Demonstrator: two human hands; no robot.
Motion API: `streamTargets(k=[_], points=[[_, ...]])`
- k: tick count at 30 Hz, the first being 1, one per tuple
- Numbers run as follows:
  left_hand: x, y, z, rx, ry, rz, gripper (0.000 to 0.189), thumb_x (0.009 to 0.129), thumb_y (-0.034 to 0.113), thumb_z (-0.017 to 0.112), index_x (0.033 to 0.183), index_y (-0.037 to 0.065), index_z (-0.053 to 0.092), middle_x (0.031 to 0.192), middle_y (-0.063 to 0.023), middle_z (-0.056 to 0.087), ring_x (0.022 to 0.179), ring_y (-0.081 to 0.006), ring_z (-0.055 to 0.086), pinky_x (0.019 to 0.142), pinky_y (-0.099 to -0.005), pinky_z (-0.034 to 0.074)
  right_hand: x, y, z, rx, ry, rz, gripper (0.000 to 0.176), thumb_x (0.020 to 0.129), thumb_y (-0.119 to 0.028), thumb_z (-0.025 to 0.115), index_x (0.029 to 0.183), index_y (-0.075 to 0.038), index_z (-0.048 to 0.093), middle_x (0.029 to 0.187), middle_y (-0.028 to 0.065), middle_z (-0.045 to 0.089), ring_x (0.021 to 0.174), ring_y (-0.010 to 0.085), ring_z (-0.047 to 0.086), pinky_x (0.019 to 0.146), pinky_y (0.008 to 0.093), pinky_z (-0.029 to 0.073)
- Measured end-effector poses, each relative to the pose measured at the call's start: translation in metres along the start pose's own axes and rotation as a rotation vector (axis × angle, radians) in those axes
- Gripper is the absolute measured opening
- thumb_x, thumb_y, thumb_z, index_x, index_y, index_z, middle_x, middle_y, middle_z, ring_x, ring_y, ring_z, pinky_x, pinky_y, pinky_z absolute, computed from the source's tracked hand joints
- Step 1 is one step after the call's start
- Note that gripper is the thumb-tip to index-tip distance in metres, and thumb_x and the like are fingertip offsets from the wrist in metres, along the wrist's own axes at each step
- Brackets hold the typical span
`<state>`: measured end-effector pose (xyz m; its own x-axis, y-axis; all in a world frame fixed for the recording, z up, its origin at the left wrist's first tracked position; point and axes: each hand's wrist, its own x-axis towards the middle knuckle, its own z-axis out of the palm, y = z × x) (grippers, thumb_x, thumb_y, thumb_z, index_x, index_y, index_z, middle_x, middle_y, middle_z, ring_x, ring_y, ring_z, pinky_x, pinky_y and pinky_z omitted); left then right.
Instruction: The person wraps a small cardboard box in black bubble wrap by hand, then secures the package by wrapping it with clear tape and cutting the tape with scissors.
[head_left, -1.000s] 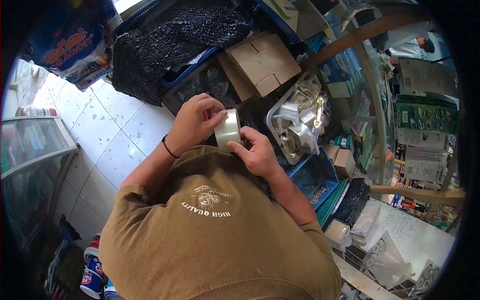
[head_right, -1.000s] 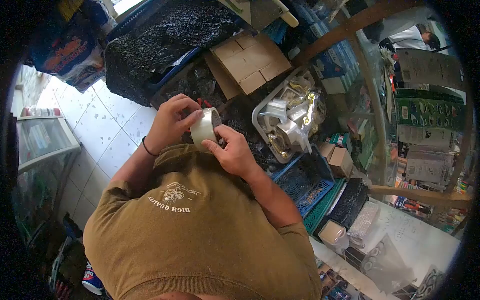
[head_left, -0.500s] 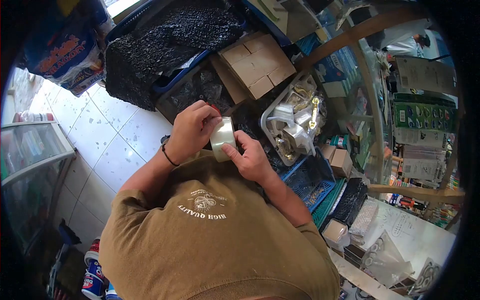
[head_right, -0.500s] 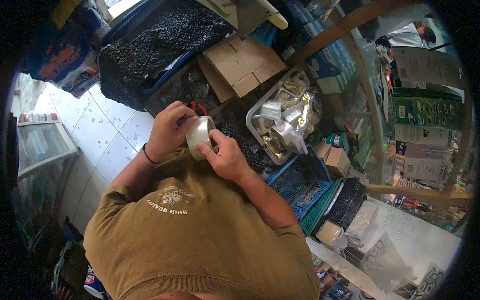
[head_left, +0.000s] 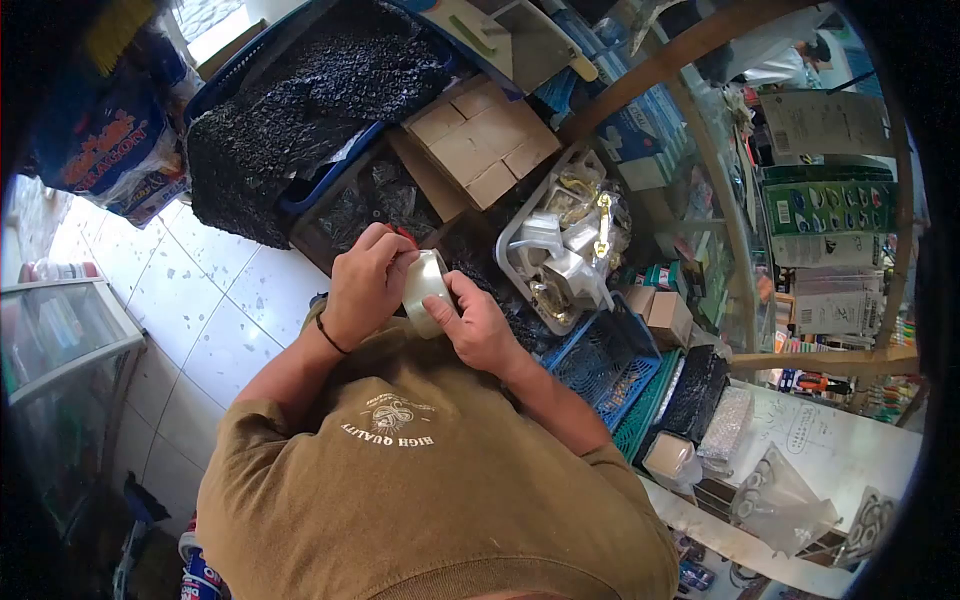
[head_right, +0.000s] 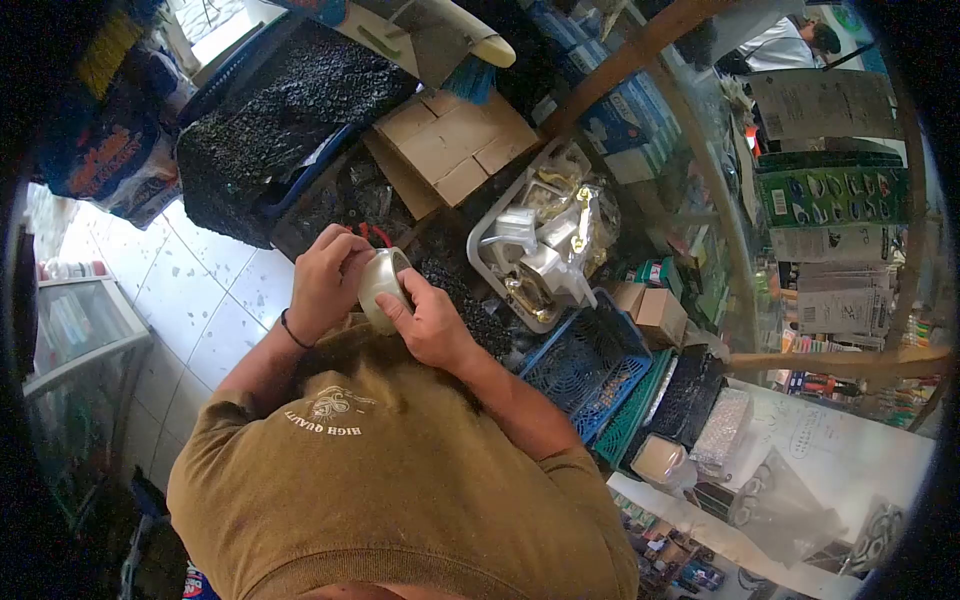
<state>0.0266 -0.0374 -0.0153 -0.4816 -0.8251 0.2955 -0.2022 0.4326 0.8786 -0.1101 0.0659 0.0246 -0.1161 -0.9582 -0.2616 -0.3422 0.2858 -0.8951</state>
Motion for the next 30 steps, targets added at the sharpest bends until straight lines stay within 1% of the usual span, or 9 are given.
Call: streamTargets(k=[4, 6, 7, 9, 16, 25, 27, 28, 30], points=[[-0.002, 0.000, 0.003, 0.035, 0.033, 0.041, 0.003, 0.081, 0.005, 0.062, 0.083, 0.005, 0.060, 0.080, -0.0096, 0.057, 0.065, -0.0298, 0.060, 0.054, -0.0367, 0.049, -0.001, -0.002, 0.000, -0.010, -0.006, 0.043, 0.028, 0.094, -0.028, 0.055, 0.098, 0.000, 0.053, 0.079, 0.0044, 0.056, 0.072, 0.0102, 0.048, 0.065, 0.0273, 0.043], [-0.003, 0.000, 0.005, 0.047, 0.075, 0.029, 0.004, 0.081, 0.006, 0.061, 0.084, 0.005, 0.059, 0.082, -0.0094, 0.057, 0.066, -0.0300, 0.060, 0.054, -0.0368, 0.049, 0.000, 0.000, 0.002, -0.001, 0.045, -0.011, 0.030, 0.093, -0.029, 0.054, 0.099, 0.000, 0.051, 0.076, 0.0178, 0.059, 0.066, 0.0276, 0.058, 0.061, 0.0368, 0.045], [-0.004, 0.000, 0.005, 0.047, 0.078, 0.031, 0.004, 0.081, 0.006, 0.061, 0.084, 0.005, 0.059, 0.082, -0.0094, 0.057, 0.066, -0.0300, 0.060, 0.054, -0.0368, 0.049, 0.000, 0.000, 0.002, -0.003, 0.045, -0.013, 0.030, 0.093, -0.029, 0.054, 0.099, 0.000, 0.051, 0.076, 0.0178, 0.059, 0.066, 0.0276, 0.058, 0.061, 0.0368, 0.045], [-0.005, 0.000, 0.005, 0.061, 0.093, 0.058, 0.005, 0.082, 0.007, 0.061, 0.087, 0.005, 0.059, 0.084, -0.0088, 0.057, 0.066, -0.0294, 0.060, 0.054, -0.0366, 0.049, -0.001, -0.003, 0.003, -0.007, 0.039, 0.028, 0.030, 0.095, -0.030, 0.053, 0.099, -0.001, 0.053, 0.079, 0.0062, 0.057, 0.071, 0.0112, 0.050, 0.065, 0.0282, 0.044], [-0.008, 0.003, 0.003, 0.126, 0.185, 0.126, 0.006, 0.084, 0.009, 0.061, 0.089, 0.007, 0.058, 0.084, -0.0076, 0.056, 0.065, -0.0279, 0.059, 0.054, -0.0360, 0.049, 0.003, -0.014, 0.007, -0.059, 0.087, 0.012, 0.031, 0.095, -0.032, 0.053, 0.098, -0.001, 0.053, 0.077, 0.0066, 0.058, 0.069, 0.0113, 0.051, 0.063, 0.0297, 0.044], [-0.002, -0.001, -0.010, 0.053, 0.037, 0.056, 0.004, 0.082, 0.009, 0.061, 0.086, 0.007, 0.059, 0.083, -0.0084, 0.056, 0.066, -0.0293, 0.060, 0.055, -0.0378, 0.049, 0.006, 0.004, 0.011, -0.107, 0.049, 0.143, 0.030, 0.093, -0.030, 0.057, 0.097, -0.001, 0.055, 0.073, 0.0077, 0.059, 0.067, 0.0118, 0.051, 0.062, 0.0292, 0.044], [0.000, 0.001, -0.015, 0.056, 0.005, 0.076, 0.004, 0.082, 0.009, 0.061, 0.084, 0.007, 0.060, 0.081, -0.0075, 0.056, 0.064, -0.0283, 0.060, 0.055, -0.0367, 0.049, 0.006, 0.001, 0.014, -0.161, 0.173, 0.043, 0.031, 0.090, -0.029, 0.060, 0.100, 0.000, 0.054, 0.081, 0.0101, 0.058, 0.070, 0.0141, 0.054, 0.066, 0.0301, 0.045], [0.000, 0.003, -0.016, 0.055, 0.007, 0.078, 0.004, 0.082, 0.009, 0.061, 0.084, 0.007, 0.060, 0.081, -0.0075, 0.056, 0.064, -0.0283, 0.060, 0.055, -0.0367, 0.049, 0.007, -0.001, 0.015, -0.163, 0.173, 0.041, 0.031, 0.090, -0.029, 0.060, 0.100, 0.000, 0.054, 0.081, 0.0101, 0.058, 0.070, 0.0141, 0.054, 0.066, 0.0301, 0.045], [0.000, 0.005, -0.017, 0.119, 0.081, 0.111, 0.004, 0.080, 0.010, 0.063, 0.081, 0.008, 0.061, 0.078, -0.0064, 0.056, 0.063, -0.0266, 0.060, 0.053, -0.0353, 0.047, 0.010, -0.004, 0.018, -0.287, 0.330, -0.140, 0.033, 0.086, -0.026, 0.065, 0.103, -0.001, 0.053, 0.096, 0.0134, 0.054, 0.083, 0.0219, 0.056, 0.074, 0.0347, 0.046]])
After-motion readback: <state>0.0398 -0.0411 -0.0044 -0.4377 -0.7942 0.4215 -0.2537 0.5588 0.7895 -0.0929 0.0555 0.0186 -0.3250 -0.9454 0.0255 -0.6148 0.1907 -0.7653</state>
